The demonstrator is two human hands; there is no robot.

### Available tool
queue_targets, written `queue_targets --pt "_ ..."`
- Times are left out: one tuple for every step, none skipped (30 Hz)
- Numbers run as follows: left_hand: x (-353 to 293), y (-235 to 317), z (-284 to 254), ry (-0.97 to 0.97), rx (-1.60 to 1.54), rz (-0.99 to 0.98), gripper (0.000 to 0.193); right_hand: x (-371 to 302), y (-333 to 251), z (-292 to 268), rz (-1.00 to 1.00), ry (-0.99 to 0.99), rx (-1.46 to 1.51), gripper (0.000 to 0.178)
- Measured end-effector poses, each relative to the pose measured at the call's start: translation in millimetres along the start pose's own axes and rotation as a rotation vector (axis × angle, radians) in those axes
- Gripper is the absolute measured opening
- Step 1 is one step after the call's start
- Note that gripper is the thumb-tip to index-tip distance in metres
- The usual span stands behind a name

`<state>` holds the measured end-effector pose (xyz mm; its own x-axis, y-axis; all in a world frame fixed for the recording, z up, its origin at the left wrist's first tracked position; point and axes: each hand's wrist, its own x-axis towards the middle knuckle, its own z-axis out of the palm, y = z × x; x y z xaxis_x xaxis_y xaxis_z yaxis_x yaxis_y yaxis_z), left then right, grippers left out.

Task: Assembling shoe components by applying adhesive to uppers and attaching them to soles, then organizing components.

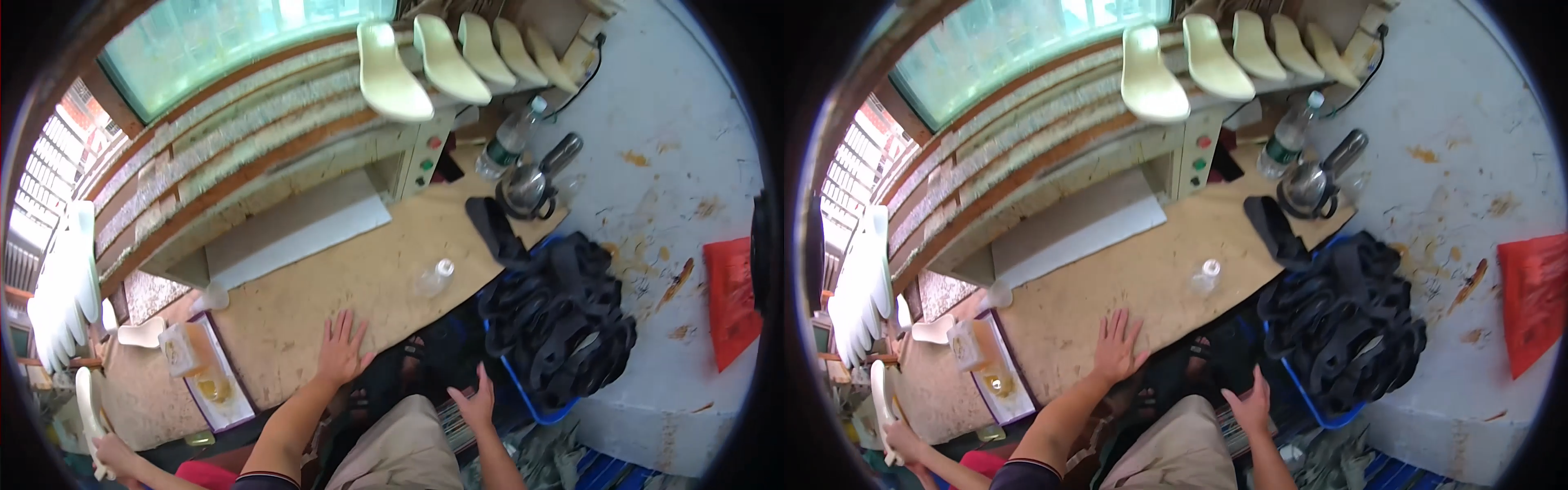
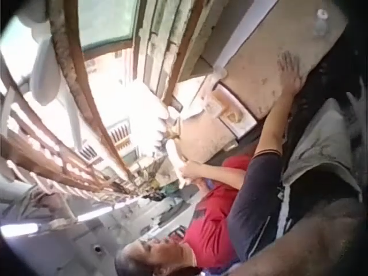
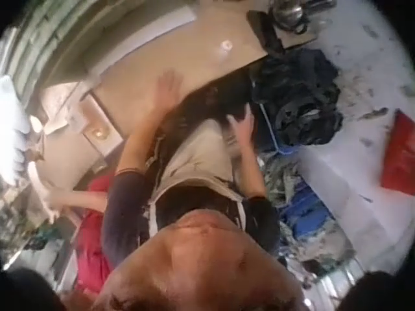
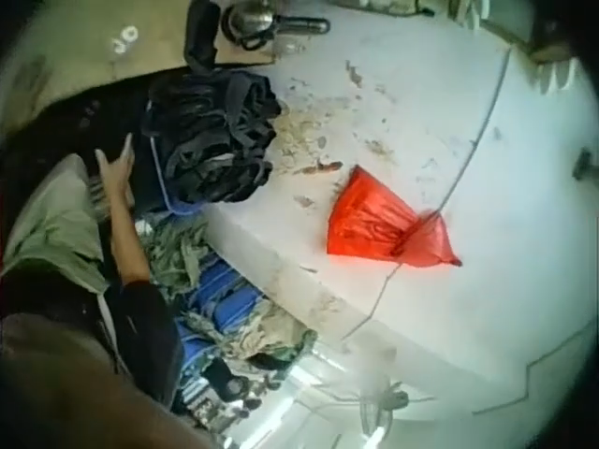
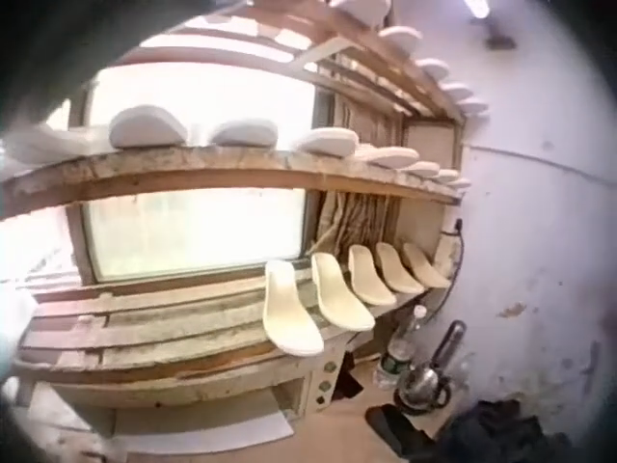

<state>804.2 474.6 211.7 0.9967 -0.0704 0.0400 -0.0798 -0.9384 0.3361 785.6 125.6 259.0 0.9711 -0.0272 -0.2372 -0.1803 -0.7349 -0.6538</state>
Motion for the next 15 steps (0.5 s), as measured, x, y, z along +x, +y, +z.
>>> queue_targets --pt "1 3 -4 -0.015 -0.003 -0.002 0.075 23 -51 -17 -0.146 0.084 0.054 0.096" --pt "5 6 -7 0.000 0.000 0.006 0.075 51 -90 -30 -0.248 0.099 0.084 0.102" --pt "11 9 -12 -0.015 -0.010 -0.003 0.075 86 -122 -37 -0.350 0.108 0.133 0.102" --pt "12 13 -15 -0.037 -0.022 -0.018 0.075 112 -146 -43 -0.446 0.107 0.181 0.103" --pt "19 19 -15 -0.020 -0.022 -0.015 0.075 139 -160 -46 -0.477 0.095 0.182 0.104" --pt "26 25 -15 -0.005 -0.021 -0.014 0.076 162 -166 -46 -0.506 0.080 0.184 0.105" --pt "36 29 -16 0.006 -0.010 -0.011 0.076 184 -169 -46 -0.516 0.086 0.193 0.105" --pt "41 36 -21 0.004 -0.012 -0.012 0.076 206 -174 -49 -0.578 -0.025 0.170 0.096" --pt "47 44 -23 0.003 -0.014 -0.012 0.076 229 -177 -55 -0.641 -0.135 0.144 0.088" --pt "54 50 -24 0.013 -0.018 -0.015 0.077 247 -175 -63 -0.660 -0.194 0.098 0.079" --pt "58 54 -26 0.021 -0.020 -0.021 0.077 257 -174 -68 -0.679 -0.255 0.053 0.070" --pt "58 57 -31 0.046 0.004 -0.032 0.077 266 -180 -78 -0.714 -0.252 0.065 0.070" --pt "58 60 -36 0.016 0.016 -0.048 0.077 275 -183 -91 -0.706 -0.227 0.110 0.065" --pt "58 63 -40 -0.012 0.027 -0.068 0.077 285 -188 -103 -0.699 -0.205 0.155 0.060" --pt "52 68 -44 -0.001 0.021 -0.076 0.076 294 -189 -115 -0.719 -0.196 0.169 0.061"
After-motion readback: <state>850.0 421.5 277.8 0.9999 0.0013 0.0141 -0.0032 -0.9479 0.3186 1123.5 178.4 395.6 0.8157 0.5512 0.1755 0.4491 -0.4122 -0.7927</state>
